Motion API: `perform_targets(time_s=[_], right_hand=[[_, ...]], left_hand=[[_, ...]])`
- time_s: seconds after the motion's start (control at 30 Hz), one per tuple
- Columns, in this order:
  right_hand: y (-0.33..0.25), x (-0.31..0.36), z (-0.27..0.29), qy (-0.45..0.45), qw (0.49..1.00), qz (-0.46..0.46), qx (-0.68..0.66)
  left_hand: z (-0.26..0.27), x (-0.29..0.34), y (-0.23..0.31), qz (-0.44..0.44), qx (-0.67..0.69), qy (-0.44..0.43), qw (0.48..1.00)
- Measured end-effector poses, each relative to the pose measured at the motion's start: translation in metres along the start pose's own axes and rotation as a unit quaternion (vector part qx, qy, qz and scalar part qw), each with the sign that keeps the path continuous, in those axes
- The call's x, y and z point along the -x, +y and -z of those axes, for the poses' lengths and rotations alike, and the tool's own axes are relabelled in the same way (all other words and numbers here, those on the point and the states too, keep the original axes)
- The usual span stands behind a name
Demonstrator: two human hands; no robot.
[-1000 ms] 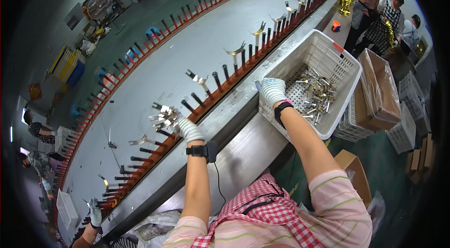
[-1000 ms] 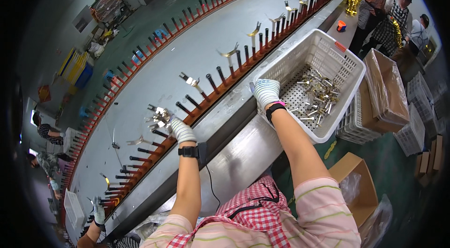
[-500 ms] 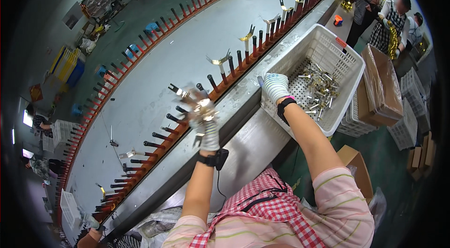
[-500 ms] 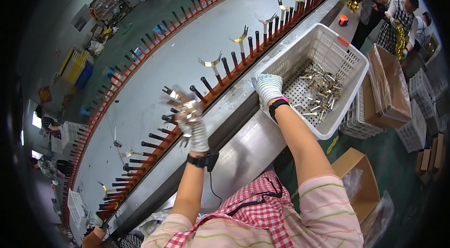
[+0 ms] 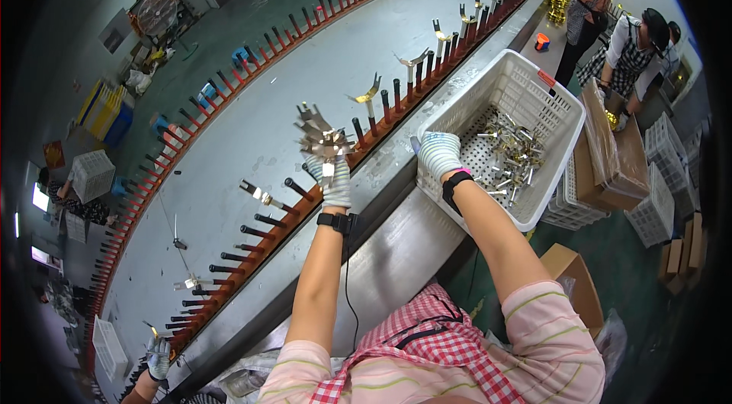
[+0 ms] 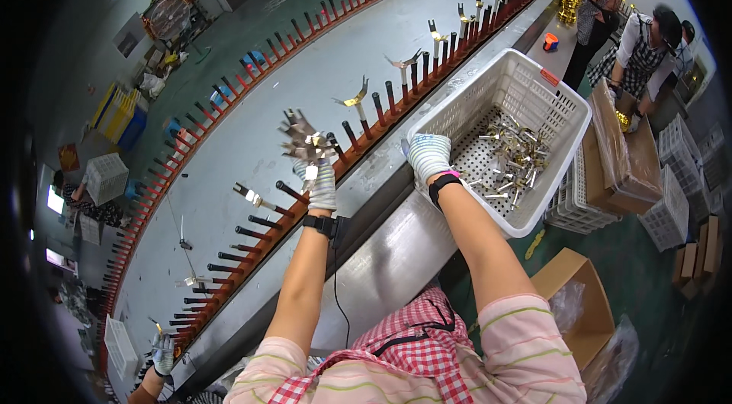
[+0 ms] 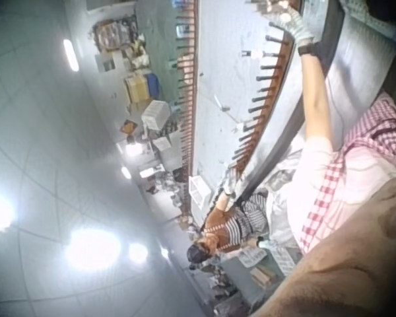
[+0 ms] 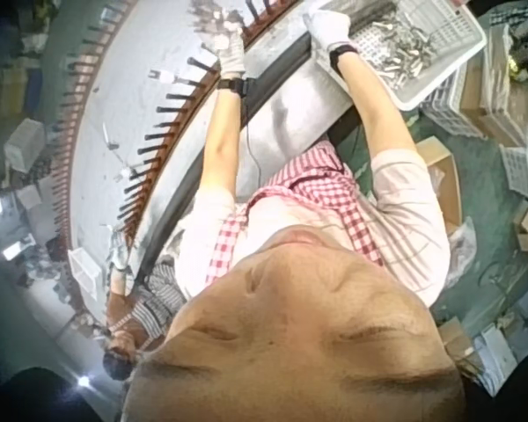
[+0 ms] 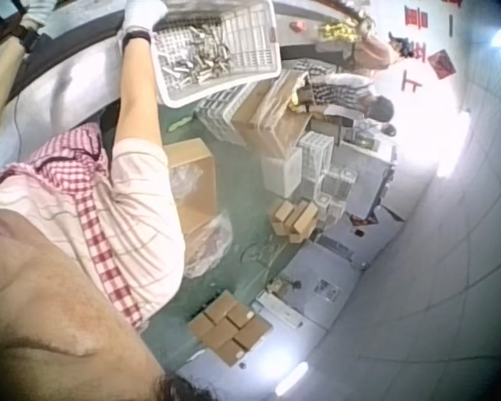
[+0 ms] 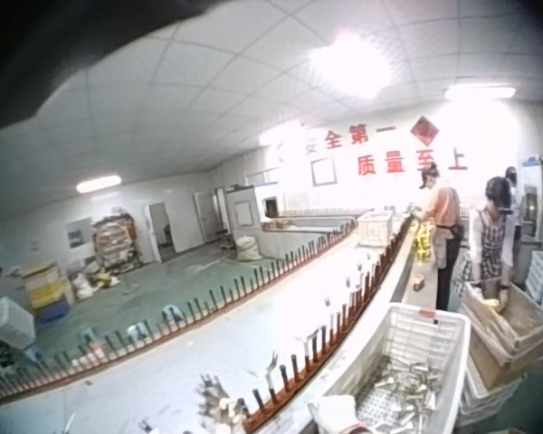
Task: Unloading small manufactured parts from an assembly line rack and placing them into a plastic crate.
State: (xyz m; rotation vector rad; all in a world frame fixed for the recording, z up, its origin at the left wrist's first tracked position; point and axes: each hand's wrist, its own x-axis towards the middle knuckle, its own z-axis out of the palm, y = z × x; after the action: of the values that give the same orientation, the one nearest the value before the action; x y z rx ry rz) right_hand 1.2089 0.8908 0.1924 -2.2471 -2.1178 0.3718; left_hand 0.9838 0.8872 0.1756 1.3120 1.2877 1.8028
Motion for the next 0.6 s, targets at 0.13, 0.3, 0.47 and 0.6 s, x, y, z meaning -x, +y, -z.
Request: perform_targets(time_s=[0.13,0.3,0.47,0.6], right_hand=[[0.004,-0.018,0.01,-0.006,0.999,0.034,-0.005],[0.029,-0.037,0.007,0.04,0.999,0.029,-0.005],[0.064,-0.046,-0.003,0.114,0.991,0.074,-0.01],[0.075,-0.069,-0.002,0.095,0.992,0.066,-0.053]], left_hand=[[-0.012,-0.012,-0.002,-0.057,0.239,-0.236,0.94],[-0.117,0.0,0.016,0.064,0.044,-0.162,0.984],[-0.176,-0.004,0.004,-0.076,-0.589,-0.446,0.669],[-0.217,-0.048,-0.002,-0.157,-0.674,-0.243,0.68]])
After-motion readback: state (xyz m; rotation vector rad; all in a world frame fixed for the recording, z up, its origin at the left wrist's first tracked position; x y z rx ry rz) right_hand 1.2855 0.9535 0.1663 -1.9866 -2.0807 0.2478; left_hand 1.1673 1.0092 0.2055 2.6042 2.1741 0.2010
